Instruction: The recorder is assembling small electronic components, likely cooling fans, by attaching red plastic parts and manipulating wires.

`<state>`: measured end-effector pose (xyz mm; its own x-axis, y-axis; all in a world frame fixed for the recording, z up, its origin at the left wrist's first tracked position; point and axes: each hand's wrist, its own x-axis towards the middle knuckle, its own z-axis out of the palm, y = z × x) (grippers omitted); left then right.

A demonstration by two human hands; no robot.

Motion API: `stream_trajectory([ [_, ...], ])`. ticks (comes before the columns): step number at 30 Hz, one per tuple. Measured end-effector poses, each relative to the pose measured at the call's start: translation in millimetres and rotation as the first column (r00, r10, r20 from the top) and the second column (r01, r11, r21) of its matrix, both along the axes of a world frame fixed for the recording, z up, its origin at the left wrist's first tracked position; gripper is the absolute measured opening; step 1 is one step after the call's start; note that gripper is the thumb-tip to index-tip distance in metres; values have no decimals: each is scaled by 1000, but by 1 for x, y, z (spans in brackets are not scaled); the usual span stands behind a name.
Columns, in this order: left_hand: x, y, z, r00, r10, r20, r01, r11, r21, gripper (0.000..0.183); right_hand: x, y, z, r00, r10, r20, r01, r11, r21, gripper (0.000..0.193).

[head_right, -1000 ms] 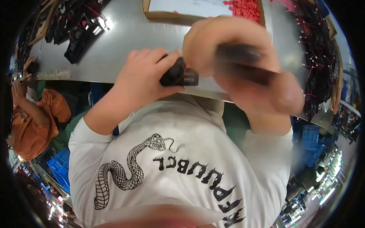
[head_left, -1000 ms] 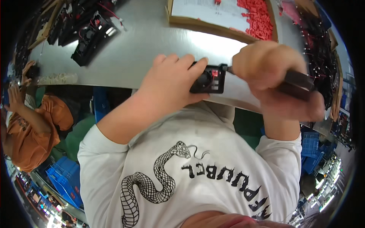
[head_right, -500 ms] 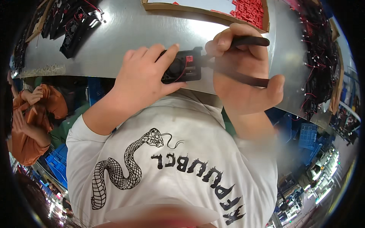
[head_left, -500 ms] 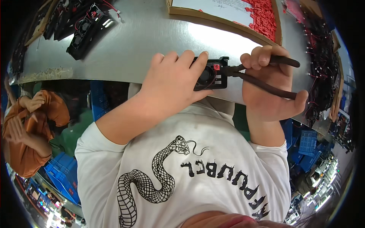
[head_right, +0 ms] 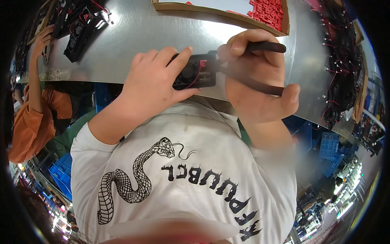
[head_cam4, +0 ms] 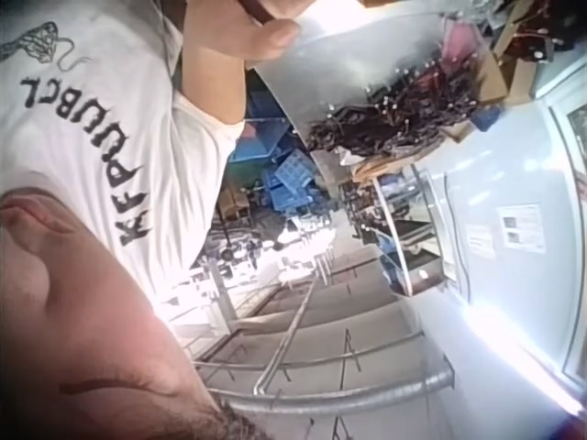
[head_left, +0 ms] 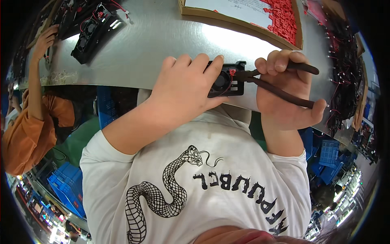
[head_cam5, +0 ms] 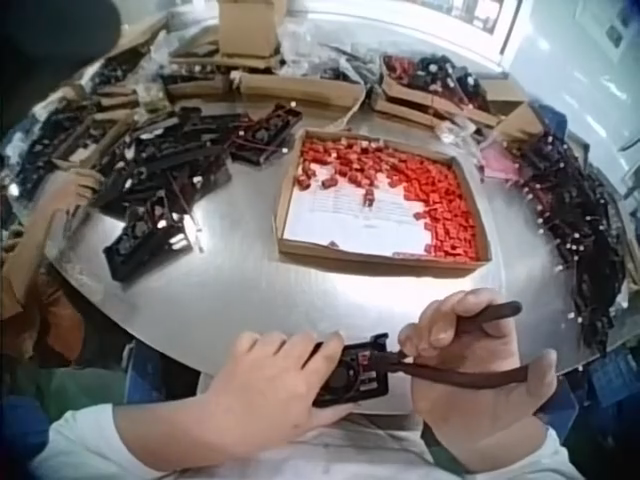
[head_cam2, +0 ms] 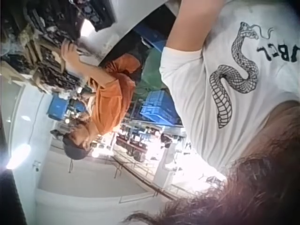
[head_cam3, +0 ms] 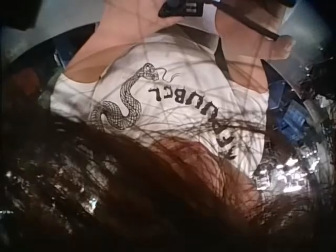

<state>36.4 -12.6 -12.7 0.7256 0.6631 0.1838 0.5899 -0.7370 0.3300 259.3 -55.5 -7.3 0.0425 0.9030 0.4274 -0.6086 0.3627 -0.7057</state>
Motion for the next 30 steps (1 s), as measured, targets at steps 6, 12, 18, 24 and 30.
stream_trajectory([
  [6,0,3,-1,1000,-13,5,13,1000,10,74,-6,0,3,996,-44,-79,41,998,-37,91],
  [12,-5,39,4,943,-331,41,333,943,-26,70,2,44,23,813,507,285,-535,844,26,72],
  [18,-1,40,9,929,-364,-67,359,930,-78,68,-3,25,32,932,322,165,-272,924,-268,89],
  [24,-2,11,2,984,-174,25,176,981,-83,75,0,-1,18,974,44,222,-43,999,-9,91],
  [30,-1,8,5,990,-139,-12,138,989,-55,74,-7,-4,11,976,-8,219,1,999,34,100],
])
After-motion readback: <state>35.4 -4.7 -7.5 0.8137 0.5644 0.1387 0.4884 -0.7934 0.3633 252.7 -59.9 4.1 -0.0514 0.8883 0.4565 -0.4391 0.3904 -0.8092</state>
